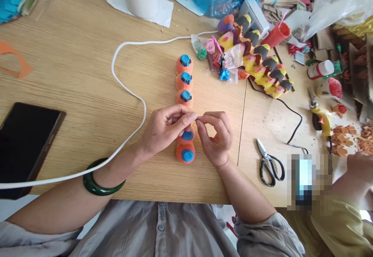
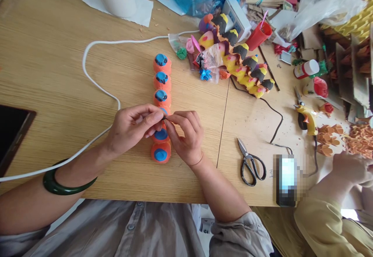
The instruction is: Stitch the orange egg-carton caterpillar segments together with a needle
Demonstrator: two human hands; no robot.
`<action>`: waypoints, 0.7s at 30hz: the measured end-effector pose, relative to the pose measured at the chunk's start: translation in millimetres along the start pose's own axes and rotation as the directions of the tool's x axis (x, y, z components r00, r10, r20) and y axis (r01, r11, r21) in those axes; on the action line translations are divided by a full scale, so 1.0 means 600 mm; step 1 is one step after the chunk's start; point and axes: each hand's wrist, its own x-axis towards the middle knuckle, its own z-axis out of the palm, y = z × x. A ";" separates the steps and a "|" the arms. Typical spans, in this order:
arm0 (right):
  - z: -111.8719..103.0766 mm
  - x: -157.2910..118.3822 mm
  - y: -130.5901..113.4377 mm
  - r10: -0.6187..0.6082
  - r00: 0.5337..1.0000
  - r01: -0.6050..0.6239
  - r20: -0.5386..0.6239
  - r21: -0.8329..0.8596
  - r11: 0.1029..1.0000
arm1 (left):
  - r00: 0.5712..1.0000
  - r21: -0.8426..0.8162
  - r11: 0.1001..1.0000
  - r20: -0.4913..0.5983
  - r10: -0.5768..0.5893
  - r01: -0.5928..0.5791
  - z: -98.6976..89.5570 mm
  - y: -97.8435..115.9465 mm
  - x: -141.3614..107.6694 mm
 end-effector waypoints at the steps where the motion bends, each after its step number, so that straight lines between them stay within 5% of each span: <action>1: 0.000 0.000 0.000 0.008 1.000 -0.008 -0.001 0.006 1.000 | 1.000 0.005 1.000 0.004 0.002 -0.002 0.000 0.000 0.000; 21: 0.002 -0.004 0.006 -0.004 1.000 0.003 0.020 0.036 0.999 | 0.999 0.052 0.999 -0.039 -0.002 0.004 -0.001 0.008 0.002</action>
